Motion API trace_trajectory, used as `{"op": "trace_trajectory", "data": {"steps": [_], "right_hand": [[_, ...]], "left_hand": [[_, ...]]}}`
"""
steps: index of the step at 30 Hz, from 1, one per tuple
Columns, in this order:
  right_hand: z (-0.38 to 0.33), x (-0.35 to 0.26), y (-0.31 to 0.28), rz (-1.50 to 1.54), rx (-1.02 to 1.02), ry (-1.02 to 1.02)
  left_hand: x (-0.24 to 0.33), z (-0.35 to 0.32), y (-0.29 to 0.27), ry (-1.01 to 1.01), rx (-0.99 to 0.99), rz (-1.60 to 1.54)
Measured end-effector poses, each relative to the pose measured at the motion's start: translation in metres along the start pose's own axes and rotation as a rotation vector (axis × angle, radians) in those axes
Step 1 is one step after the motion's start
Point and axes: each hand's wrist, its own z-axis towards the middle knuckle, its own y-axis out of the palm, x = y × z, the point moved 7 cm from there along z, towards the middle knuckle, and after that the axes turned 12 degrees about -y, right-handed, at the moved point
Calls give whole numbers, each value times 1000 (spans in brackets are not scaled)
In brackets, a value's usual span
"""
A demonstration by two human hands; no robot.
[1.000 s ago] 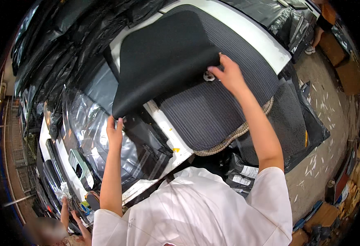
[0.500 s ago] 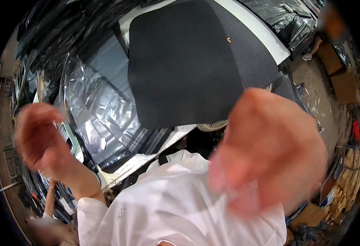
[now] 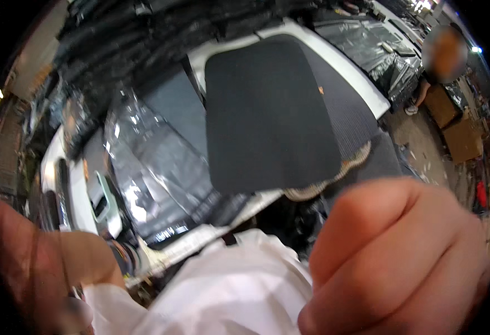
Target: The person picks up a floor mat from a stack, rolls it up, inserts it into a plastic bag, and then peels and applies a shipping label to the bag.
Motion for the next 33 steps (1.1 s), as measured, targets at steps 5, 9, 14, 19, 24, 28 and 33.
{"op": "trace_trajectory", "data": {"steps": [5, 9, 14, 19, 24, 28, 33], "right_hand": [[22, 2, 41, 251, 45, -76], [27, 9, 56, 710, 35, -73], [30, 0, 52, 634, 7, -135], [30, -3, 51, 603, -14, -167], [29, -12, 51, 597, -36, -204], [30, -12, 57, 654, -72, -228], [24, -22, 59, 767, -195, -303]], "left_hand": [[3, -15, -21, 46, 88, -29], [5, -17, -29, 72, 113, -32], [12, -18, -39, 78, 133, -17], [21, -19, -48, 90, 148, -5], [29, -20, -57, 107, 169, 12], [45, -23, -69, 129, 213, 71], [62, -23, -76, 164, 254, 86]]}}
